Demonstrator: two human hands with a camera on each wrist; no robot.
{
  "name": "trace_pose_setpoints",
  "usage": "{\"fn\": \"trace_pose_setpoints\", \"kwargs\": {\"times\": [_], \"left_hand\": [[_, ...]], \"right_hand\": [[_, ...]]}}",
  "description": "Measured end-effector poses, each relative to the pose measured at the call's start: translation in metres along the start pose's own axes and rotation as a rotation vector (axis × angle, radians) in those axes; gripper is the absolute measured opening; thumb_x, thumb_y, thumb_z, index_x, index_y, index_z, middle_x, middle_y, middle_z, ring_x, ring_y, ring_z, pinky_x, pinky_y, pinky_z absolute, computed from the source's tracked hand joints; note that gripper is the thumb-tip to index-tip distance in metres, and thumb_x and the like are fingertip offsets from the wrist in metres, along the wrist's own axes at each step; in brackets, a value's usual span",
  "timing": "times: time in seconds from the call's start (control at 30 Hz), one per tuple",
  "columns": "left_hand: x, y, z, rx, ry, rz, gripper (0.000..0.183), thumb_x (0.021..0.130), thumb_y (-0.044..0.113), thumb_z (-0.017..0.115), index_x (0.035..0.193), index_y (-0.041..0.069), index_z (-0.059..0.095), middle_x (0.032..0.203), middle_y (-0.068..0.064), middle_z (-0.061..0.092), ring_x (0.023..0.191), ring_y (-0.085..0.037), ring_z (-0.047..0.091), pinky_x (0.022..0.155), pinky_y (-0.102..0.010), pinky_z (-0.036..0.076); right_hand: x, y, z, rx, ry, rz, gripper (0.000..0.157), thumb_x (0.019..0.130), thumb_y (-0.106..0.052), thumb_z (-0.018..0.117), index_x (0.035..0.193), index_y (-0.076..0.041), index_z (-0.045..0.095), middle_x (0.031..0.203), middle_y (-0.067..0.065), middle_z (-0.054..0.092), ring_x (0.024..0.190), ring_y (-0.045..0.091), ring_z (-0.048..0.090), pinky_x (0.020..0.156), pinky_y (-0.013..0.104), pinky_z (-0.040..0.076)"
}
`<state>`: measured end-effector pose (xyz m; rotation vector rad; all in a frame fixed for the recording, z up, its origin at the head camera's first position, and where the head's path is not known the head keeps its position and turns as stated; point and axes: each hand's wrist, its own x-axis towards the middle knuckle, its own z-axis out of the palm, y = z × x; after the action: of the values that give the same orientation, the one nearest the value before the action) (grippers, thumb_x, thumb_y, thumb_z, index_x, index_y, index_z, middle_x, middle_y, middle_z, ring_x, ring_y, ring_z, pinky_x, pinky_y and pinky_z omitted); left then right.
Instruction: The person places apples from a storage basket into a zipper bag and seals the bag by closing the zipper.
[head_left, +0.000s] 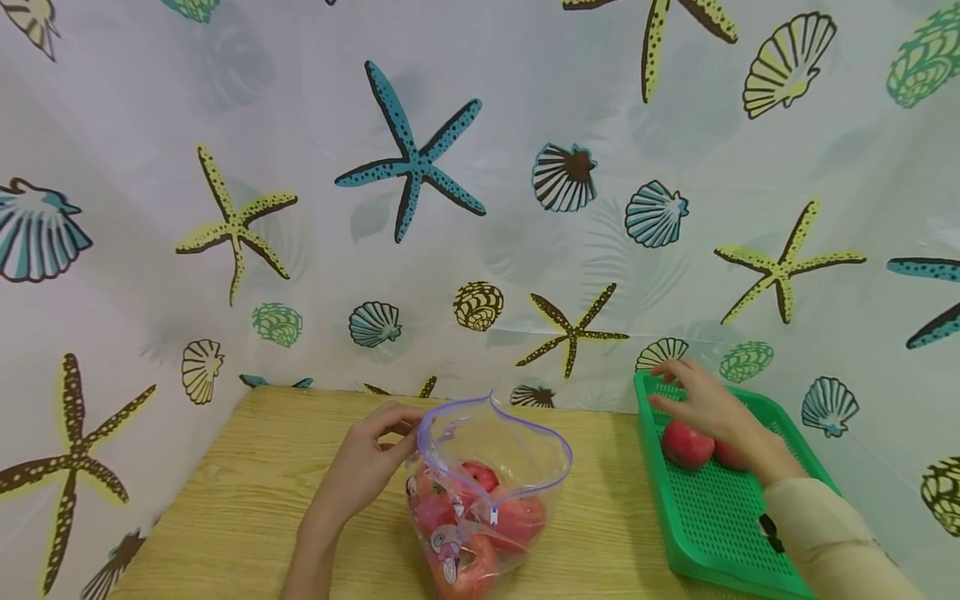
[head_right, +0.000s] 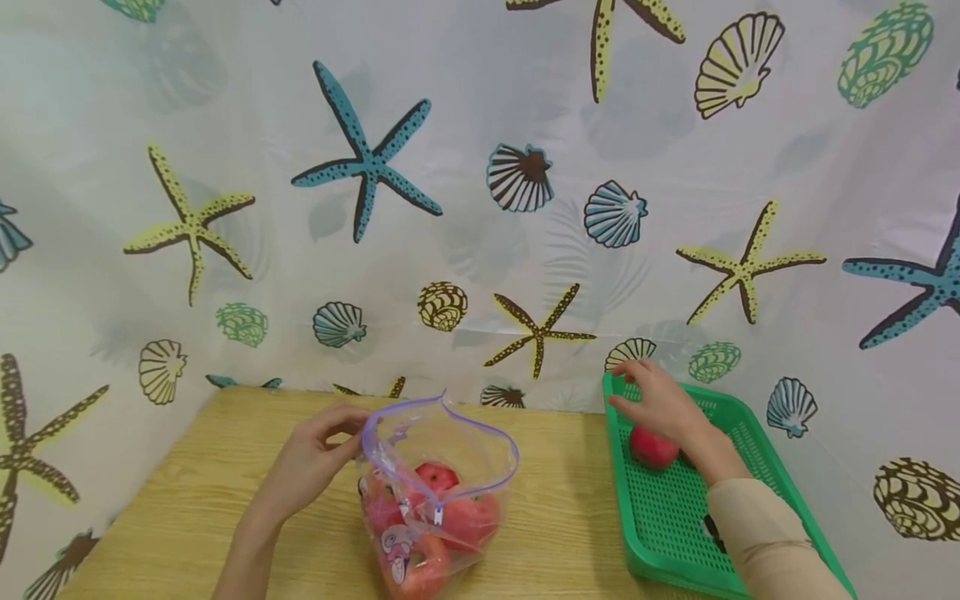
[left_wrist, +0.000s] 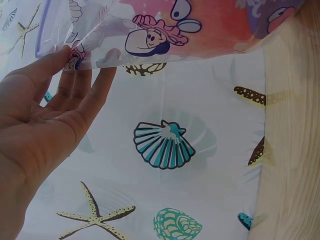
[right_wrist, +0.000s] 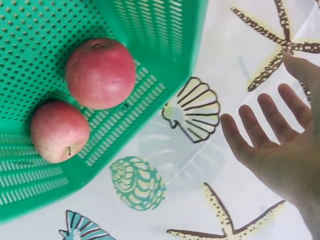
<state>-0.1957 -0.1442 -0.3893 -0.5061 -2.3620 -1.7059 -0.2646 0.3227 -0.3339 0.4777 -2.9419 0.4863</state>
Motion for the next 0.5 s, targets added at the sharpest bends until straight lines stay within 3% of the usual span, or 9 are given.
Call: {"fn": "trace_pose_setpoints", "kwargs": {"times": [0.5], "left_hand": [[-0.003,-0.002,-0.003,0.008,-0.007,-0.015,0.019,0.095,0.011,0.066,0.110,0.021,0.072,0.109,0.007,0.067,0.100,-0.018,0.062,0.083,-0.035,0.053]], "right_hand": [[0.006,0.047,0.020,-0.065,-0.039,0.031,0.046,0.093,-0.028,0.069,0.126,0.002,0.057,0.123,0.029,0.055,0.113,0.046,0.054,0.090,0.062,0.047]]}}
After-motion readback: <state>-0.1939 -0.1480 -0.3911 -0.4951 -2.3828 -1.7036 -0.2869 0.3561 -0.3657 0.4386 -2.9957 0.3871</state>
